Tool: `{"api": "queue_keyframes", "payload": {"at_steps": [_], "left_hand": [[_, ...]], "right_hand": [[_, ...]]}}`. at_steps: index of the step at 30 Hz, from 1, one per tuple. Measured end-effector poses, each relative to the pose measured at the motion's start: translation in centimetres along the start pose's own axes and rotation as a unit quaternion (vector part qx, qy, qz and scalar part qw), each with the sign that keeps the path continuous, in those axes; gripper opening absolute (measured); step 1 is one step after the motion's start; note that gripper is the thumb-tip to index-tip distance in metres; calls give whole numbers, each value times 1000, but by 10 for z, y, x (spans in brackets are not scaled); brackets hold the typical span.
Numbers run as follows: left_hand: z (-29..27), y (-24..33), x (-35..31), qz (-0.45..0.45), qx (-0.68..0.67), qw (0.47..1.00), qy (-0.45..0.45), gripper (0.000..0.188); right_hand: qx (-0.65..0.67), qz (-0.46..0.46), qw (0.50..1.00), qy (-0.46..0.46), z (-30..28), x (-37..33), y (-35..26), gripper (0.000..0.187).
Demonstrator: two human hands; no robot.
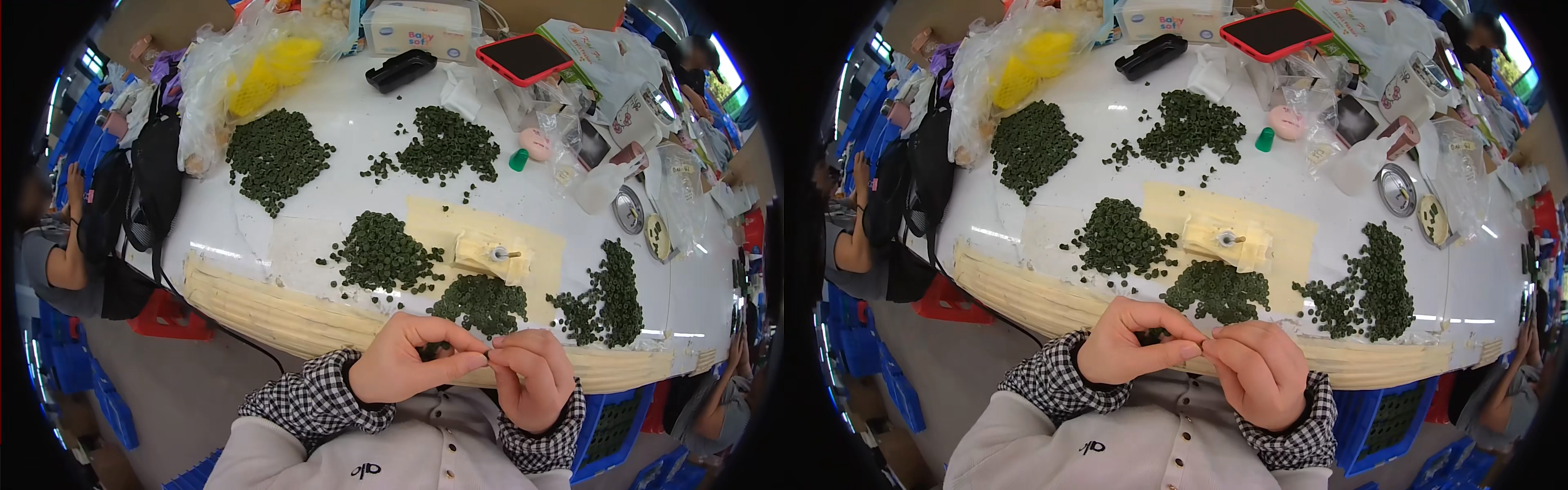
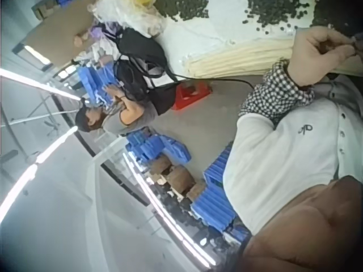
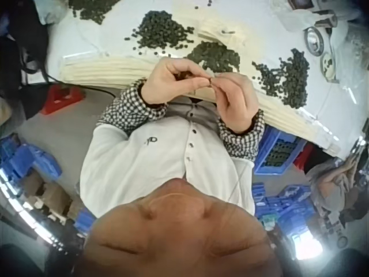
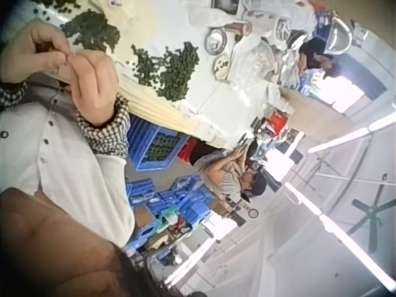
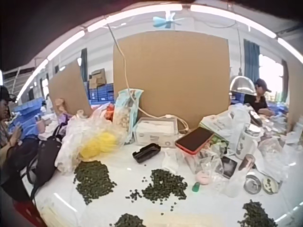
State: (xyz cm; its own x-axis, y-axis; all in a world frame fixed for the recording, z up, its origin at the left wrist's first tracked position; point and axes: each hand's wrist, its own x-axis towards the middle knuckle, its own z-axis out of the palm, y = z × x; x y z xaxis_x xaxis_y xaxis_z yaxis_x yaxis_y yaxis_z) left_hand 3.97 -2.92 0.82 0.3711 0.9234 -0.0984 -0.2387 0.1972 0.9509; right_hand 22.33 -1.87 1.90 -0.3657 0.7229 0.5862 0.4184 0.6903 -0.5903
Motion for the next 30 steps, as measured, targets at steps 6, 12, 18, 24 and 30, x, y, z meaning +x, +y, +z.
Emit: {"api": "queue_keyframes", "payload": {"at_steps": [6,12,18,24,30], "left_hand": [[-2,-3,0,3,11,1000,-13,11],[0,-4,-2,5,-5,1000,-2,10],[-4,5,3,-33,-23,999,-25,9],[-13,11,17,-30,-9,996,-82,8],[-17,9,23,-31,-31,993,-108,6]], "right_hand": [[33,-6,999,-12,-2,-2,1,20],[52,-14,998,-13,2,-3,3,22],[52,-33,998,-5,2,3,5,22],[35,-63,997,10,2,8,10,22],[43,-97,994,14,5,11,21,22]]}}
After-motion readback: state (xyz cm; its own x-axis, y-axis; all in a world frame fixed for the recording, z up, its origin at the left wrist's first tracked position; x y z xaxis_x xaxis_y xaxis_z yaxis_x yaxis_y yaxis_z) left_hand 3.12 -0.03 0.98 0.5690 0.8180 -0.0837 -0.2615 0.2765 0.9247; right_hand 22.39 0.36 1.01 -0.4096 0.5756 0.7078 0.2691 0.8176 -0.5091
